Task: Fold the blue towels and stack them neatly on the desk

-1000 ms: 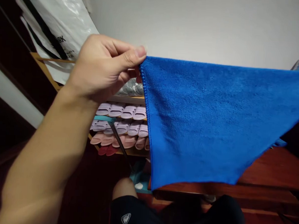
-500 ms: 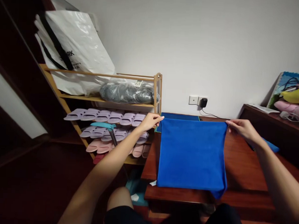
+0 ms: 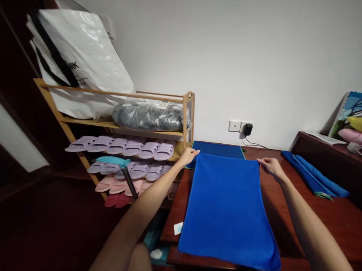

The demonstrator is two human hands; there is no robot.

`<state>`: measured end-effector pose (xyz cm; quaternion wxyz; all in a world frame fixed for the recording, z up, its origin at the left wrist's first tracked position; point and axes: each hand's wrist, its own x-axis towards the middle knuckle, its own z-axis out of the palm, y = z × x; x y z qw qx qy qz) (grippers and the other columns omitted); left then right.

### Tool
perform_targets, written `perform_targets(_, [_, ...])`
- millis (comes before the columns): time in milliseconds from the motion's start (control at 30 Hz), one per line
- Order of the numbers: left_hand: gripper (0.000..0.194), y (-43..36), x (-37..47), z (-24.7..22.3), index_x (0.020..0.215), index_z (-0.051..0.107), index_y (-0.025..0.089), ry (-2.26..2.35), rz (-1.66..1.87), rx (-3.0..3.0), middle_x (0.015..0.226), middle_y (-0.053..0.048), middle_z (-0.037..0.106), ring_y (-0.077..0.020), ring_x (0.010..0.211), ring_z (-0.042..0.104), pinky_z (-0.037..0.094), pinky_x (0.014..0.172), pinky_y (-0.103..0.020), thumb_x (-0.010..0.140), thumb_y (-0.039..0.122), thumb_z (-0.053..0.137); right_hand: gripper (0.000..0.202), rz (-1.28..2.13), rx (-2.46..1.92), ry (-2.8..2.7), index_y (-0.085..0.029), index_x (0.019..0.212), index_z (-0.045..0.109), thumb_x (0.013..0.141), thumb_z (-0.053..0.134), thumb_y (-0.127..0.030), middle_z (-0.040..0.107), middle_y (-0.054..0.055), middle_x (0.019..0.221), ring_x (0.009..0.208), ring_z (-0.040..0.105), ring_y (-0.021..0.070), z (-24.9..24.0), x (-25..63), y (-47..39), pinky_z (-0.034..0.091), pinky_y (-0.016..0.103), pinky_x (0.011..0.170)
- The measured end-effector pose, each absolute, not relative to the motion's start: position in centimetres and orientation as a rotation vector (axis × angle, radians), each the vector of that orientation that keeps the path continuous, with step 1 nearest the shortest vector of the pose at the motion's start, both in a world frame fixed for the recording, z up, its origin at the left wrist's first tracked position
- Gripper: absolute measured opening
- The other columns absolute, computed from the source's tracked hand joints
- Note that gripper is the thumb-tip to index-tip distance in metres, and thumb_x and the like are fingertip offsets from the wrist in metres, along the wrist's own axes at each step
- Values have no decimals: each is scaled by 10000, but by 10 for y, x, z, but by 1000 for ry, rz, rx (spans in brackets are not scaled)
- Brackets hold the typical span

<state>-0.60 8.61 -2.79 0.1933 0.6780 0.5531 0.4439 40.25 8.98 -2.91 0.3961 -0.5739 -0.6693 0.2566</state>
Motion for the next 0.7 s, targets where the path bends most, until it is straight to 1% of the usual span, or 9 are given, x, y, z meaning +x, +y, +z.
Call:
perform_targets(100, [554,100,-6,-37,434,294,200,1624,1196,1932,444,59,260,-94,477,279,212,492,-240,757,589,522,612,616,-1515,-1724,-173,531,511,691,508,-764,474,-20,421,361,369,61,-48,399,107,276,217,374])
perform_targets(200, [537,113,-5,-44,427,303,197,1707,1128,1963,450,57,259,-101,488,296,227,505,-243,780,532,532,559,536,-1597,-1755,-158,577,535,782,510,-678,491,-43,464,413,422,57,-64,394,121,352,208,443])
perform_targets(333, [457,123,-5,-48,451,416,183,1829,1016,2014,458,39,359,-132,521,419,293,539,-245,830,413,523,481,425,-1710,-1775,-146,690,581,869,482,-581,557,-47,583,534,526,72,-72,387,137,457,238,584])
perform_targets(400, [376,122,-2,-49,530,519,166,1891,975,2048,520,7,469,-170,593,508,354,593,-260,855,355,509,451,368,-1754,-1787,-146,748,606,885,474,-555,600,-28,646,603,570,92,-71,382,142,481,267,650])
perform_targets(467, [264,113,5,-49,745,627,130,1940,968,2100,731,-66,611,-227,779,582,409,715,-303,883,301,481,421,305,-1773,-1811,-145,849,635,898,459,-525,655,23,751,702,615,130,-70,375,140,490,306,717])
perform_targets(500, [241,105,9,-50,888,642,115,1947,967,2137,884,-108,641,-251,902,584,412,795,-330,894,285,471,418,277,-1768,-1838,-143,914,643,901,451,-514,675,59,825,770,632,158,-70,370,135,489,328,753])
perform_targets(567, [297,80,20,-53,1124,596,126,1896,937,2245,1169,-145,596,-267,1126,514,368,944,-366,909,290,475,442,242,-1714,-1934,-149,1045,640,890,450,-517,678,119,1004,940,629,216,-71,358,118,471,367,849])
perform_targets(633, [364,47,29,-55,1241,544,177,1755,817,2409,1331,-114,522,-252,1257,431,311,1036,-371,919,339,491,487,242,-1624,-2066,-181,1166,607,872,460,-540,621,129,1195,1119,563,256,-72,346,89,420,404,959])
perform_targets(700, [421,7,32,-53,1325,478,183,1573,601,2622,1437,-117,424,-261,1339,344,274,1076,-418,955,380,433,538,269,-1532,-2187,-221,1270,549,868,452,-566,522,108,1350,1249,468,267,-69,338,48,358,441,1036])
